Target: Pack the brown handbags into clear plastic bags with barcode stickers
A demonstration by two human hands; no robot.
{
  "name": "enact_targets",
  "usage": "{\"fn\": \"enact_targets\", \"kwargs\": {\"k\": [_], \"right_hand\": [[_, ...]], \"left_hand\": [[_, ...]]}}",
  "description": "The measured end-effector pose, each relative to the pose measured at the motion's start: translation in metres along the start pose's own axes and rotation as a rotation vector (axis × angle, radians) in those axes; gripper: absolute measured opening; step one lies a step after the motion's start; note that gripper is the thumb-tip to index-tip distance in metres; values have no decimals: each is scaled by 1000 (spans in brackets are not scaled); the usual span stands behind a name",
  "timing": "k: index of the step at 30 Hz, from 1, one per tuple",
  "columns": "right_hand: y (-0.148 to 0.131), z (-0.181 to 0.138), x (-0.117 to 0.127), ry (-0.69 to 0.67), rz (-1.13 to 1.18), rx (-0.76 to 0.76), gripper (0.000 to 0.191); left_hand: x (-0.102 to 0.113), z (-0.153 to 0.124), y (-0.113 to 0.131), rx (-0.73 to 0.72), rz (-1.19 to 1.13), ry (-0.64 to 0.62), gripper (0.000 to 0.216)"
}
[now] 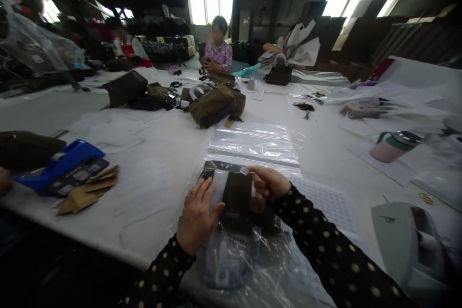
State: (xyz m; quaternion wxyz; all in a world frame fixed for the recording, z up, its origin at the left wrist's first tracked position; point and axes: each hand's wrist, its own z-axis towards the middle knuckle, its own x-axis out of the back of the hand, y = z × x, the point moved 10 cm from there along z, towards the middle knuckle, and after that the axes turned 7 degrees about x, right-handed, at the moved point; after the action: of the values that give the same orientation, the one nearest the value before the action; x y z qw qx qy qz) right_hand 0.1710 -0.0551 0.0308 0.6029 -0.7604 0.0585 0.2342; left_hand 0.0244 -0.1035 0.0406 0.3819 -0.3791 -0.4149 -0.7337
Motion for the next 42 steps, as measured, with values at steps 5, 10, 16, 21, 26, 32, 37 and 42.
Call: {"fn": "enact_targets", "kwargs": {"k": [5,10,16,21,26,32,37,42], "right_hand": [[48,71,-42,-62,-197,-249,45],[74,95,-25,53,-269,-358,53],[79,96,-14,106,-335,-426,60],[72,102,-17,90,-460,-447,62],[58,108,-25,5,-682,-424,66],[34,112,-33,-80,-1199,-166,70],[22,95,-53,-155,-1543,76,44],[-4,61,-76,-118,-1813,343,50]], "left_hand": [[-34,-7,-12,54,82,-144,54],[-29,-9,-13,79,9,-177,52],[-7,10,-33,32,-125,-108,47],[2,38,-46,-32,-89,-56,47],[-6,49,-49,-84,-24,-96,48],[-21,50,-50,-110,-15,-154,50],[-22,53,-50,-120,-88,-178,55],[16,-8,-110,264,-282,-77,65]]}}
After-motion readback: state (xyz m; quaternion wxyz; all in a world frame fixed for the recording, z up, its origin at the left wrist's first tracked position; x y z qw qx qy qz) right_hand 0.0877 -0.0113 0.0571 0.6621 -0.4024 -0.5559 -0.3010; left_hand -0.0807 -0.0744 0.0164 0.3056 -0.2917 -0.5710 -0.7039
